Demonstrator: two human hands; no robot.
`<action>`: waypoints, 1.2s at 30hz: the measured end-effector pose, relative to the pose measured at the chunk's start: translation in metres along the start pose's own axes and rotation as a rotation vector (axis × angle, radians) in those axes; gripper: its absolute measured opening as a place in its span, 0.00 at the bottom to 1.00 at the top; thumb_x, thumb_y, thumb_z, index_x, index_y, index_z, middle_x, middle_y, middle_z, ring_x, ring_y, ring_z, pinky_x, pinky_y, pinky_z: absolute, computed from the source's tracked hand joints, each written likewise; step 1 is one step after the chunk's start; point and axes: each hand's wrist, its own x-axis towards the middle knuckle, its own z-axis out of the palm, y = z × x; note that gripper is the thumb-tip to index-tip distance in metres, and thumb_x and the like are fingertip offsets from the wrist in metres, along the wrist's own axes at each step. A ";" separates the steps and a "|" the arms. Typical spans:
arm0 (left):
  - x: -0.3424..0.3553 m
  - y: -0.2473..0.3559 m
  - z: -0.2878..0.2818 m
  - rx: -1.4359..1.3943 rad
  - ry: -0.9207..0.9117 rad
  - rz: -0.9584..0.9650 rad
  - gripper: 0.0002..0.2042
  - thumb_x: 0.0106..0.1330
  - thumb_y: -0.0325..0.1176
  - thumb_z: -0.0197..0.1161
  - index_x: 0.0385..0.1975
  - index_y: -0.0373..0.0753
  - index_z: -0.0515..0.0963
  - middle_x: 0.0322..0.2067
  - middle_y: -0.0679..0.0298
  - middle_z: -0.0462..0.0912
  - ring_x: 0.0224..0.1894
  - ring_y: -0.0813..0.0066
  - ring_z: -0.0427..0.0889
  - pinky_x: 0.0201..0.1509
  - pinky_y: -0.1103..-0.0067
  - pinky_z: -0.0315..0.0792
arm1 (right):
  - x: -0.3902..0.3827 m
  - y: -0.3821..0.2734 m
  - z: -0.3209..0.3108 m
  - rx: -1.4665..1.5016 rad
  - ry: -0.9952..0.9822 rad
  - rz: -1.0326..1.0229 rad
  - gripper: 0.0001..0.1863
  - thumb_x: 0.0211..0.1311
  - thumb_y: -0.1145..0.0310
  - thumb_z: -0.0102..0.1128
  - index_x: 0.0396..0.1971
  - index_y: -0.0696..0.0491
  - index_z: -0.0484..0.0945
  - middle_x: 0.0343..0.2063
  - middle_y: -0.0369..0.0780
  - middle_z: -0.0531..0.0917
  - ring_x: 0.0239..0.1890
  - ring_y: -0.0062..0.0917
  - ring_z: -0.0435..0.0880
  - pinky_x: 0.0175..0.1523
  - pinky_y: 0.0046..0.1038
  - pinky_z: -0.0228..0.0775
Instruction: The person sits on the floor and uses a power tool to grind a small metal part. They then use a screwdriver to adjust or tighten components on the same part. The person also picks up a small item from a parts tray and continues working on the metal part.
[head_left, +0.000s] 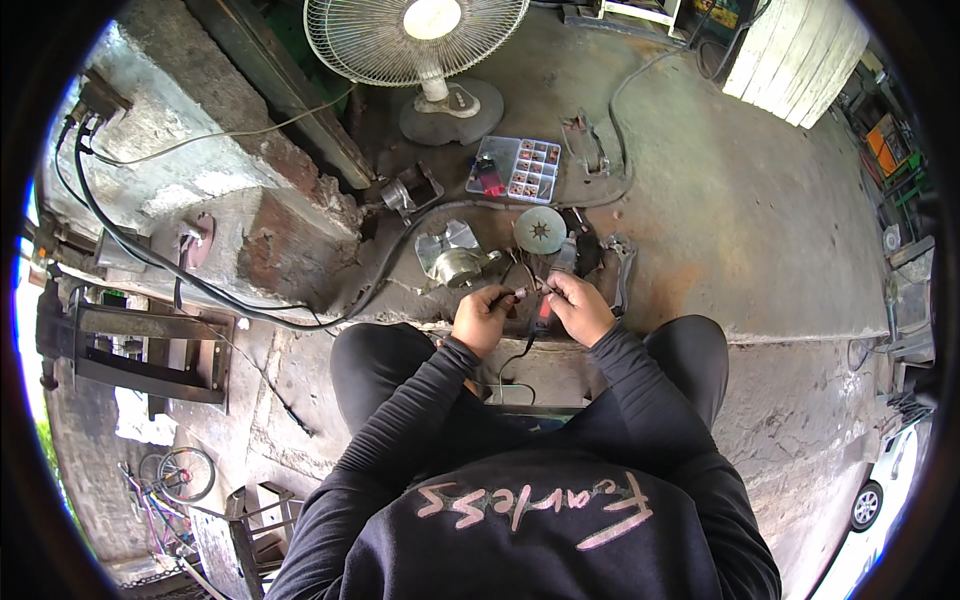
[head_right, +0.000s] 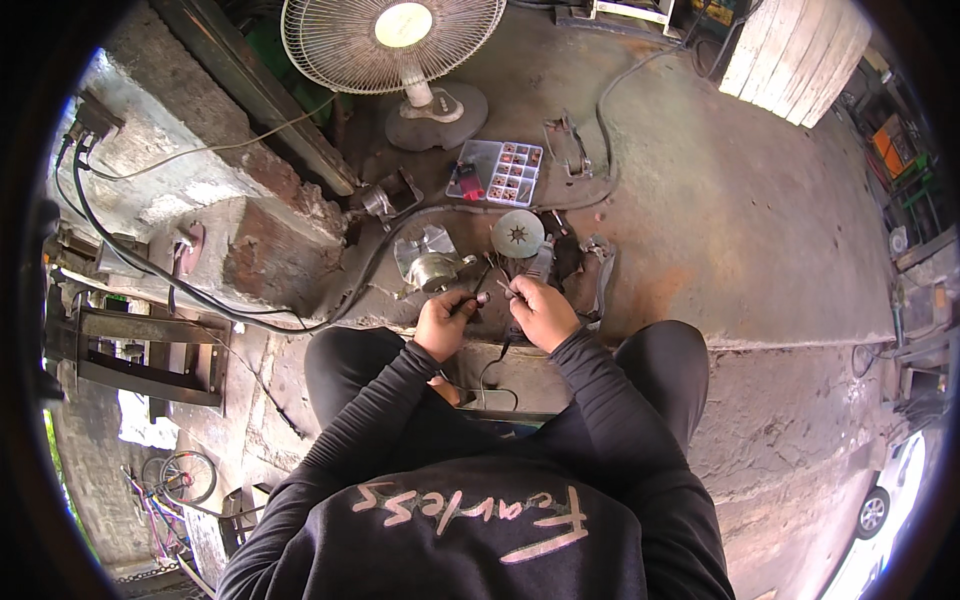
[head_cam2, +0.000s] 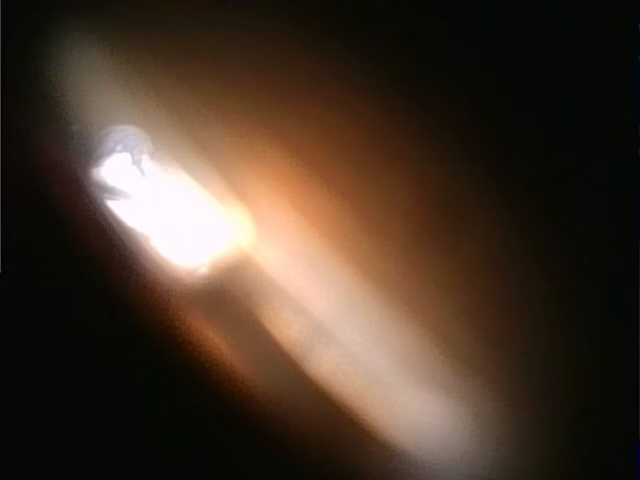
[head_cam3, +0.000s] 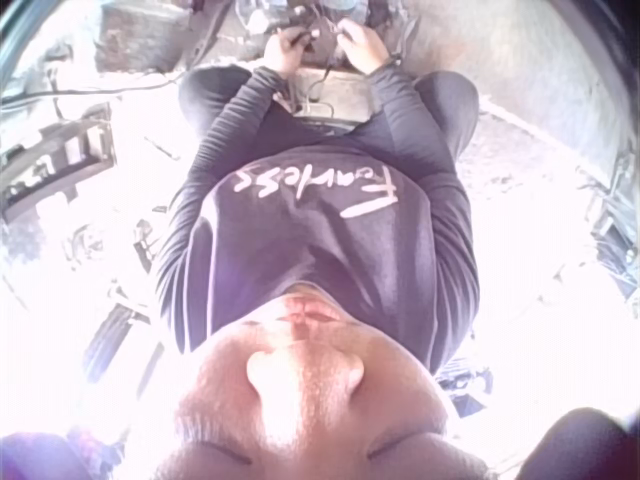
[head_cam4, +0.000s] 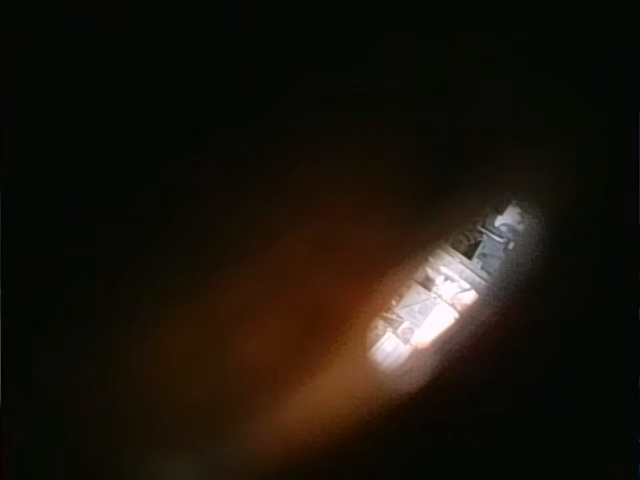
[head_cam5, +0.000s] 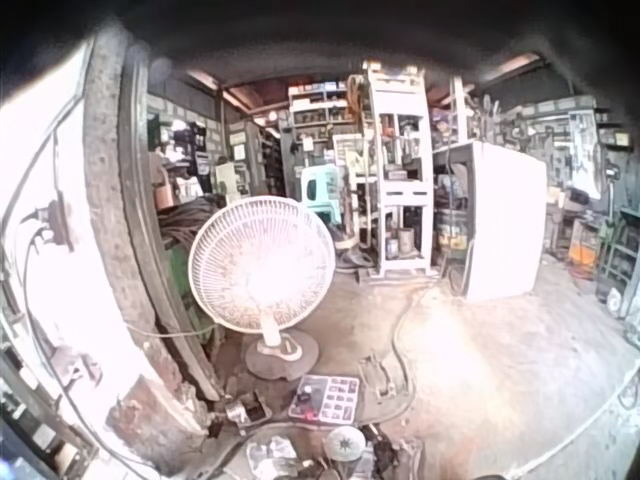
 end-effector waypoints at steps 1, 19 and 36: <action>0.000 -0.001 -0.001 -0.004 -0.001 -0.033 0.06 0.61 0.24 0.57 0.34 0.31 0.79 0.22 0.59 0.81 0.24 0.76 0.77 0.30 0.78 0.71 | 0.000 -0.001 0.000 -0.063 0.008 -0.048 0.09 0.55 0.71 0.54 0.36 0.56 0.74 0.31 0.48 0.78 0.33 0.41 0.79 0.38 0.35 0.70; 0.003 -0.012 0.001 -0.020 0.017 -0.069 0.07 0.61 0.23 0.58 0.37 0.31 0.79 0.25 0.60 0.82 0.27 0.77 0.79 0.33 0.81 0.72 | -0.003 -0.007 -0.004 -0.302 -0.038 -0.102 0.10 0.57 0.70 0.54 0.39 0.51 0.78 0.30 0.42 0.77 0.35 0.39 0.79 0.40 0.36 0.72; -0.001 -0.002 -0.004 0.281 -0.064 0.027 0.06 0.60 0.24 0.58 0.34 0.32 0.79 0.25 0.57 0.81 0.27 0.72 0.80 0.33 0.77 0.72 | -0.007 -0.020 -0.013 -0.623 -0.090 -0.173 0.09 0.50 0.70 0.56 0.32 0.46 0.82 0.28 0.38 0.76 0.35 0.32 0.79 0.38 0.36 0.71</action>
